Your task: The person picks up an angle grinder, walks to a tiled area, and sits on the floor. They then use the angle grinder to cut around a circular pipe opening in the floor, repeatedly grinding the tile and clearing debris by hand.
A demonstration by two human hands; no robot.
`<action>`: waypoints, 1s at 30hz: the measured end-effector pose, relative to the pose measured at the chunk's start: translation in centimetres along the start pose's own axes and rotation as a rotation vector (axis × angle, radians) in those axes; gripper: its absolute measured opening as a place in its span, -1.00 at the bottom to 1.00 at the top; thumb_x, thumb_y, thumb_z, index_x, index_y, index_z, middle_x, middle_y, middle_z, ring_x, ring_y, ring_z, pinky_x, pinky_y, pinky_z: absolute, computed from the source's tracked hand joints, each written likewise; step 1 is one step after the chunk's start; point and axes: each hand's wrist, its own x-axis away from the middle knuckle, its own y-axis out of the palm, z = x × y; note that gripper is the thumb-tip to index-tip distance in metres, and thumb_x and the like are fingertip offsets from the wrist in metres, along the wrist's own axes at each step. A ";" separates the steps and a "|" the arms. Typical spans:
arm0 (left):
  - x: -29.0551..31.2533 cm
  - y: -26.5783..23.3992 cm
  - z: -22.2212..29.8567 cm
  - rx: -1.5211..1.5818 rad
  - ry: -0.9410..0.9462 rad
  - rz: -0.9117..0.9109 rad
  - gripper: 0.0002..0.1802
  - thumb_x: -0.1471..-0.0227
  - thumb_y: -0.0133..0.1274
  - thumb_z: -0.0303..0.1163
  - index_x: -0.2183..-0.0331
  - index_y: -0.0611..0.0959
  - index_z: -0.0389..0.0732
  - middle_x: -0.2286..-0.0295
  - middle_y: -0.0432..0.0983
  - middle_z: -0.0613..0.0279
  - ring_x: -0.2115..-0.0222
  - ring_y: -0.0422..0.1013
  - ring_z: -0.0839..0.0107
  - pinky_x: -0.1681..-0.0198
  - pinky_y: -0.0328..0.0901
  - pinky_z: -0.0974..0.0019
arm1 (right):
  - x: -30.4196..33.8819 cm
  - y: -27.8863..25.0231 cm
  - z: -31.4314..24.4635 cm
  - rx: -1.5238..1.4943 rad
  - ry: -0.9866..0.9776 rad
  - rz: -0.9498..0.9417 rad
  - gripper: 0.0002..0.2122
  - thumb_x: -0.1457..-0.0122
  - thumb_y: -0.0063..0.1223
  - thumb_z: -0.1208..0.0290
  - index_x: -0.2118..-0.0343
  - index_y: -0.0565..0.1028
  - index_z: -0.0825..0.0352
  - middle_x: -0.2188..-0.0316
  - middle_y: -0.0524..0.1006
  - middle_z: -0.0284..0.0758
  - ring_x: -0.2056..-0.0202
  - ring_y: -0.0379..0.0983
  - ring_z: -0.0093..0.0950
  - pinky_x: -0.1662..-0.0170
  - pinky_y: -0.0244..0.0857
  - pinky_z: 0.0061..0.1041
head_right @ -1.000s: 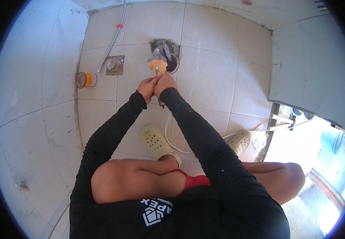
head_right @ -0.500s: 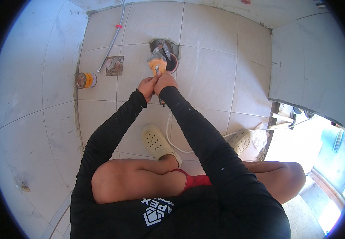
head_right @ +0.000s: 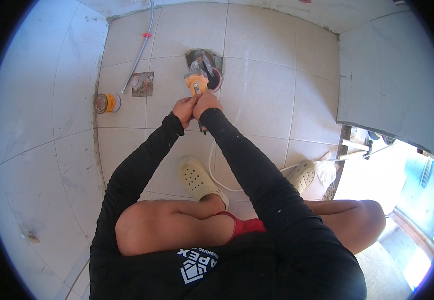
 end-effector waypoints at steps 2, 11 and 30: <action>-0.1 0.0 0.0 -0.016 -0.003 0.003 -0.36 -0.10 0.09 0.07 0.16 0.52 -0.42 0.34 0.57 0.15 0.39 0.53 0.42 0.33 0.44 0.38 | 0.0 -0.1 0.0 -0.001 0.002 -0.001 -0.64 -0.10 0.05 0.26 0.19 0.35 0.47 0.30 0.57 0.03 0.19 0.53 -0.07 0.14 0.40 -0.21; -0.1 0.2 -0.2 -0.028 0.009 0.009 -0.35 -0.09 0.09 0.08 0.21 0.53 -0.43 0.38 0.56 0.15 0.43 0.52 0.42 0.37 0.43 0.40 | 0.3 -0.4 0.1 -0.007 0.029 -0.021 -0.62 -0.11 0.03 0.24 0.16 0.35 0.49 0.29 0.57 0.03 0.17 0.52 -0.06 0.12 0.40 -0.21; -0.1 0.5 -0.5 -0.120 0.013 0.042 -0.29 -0.06 0.12 0.11 0.20 0.51 -0.47 0.38 0.56 0.13 0.44 0.53 0.42 0.38 0.44 0.41 | 0.7 -0.8 0.6 -0.027 0.011 -0.029 -0.60 -0.08 0.08 0.27 0.15 0.35 0.51 0.27 0.55 0.07 0.16 0.52 -0.06 0.11 0.40 -0.21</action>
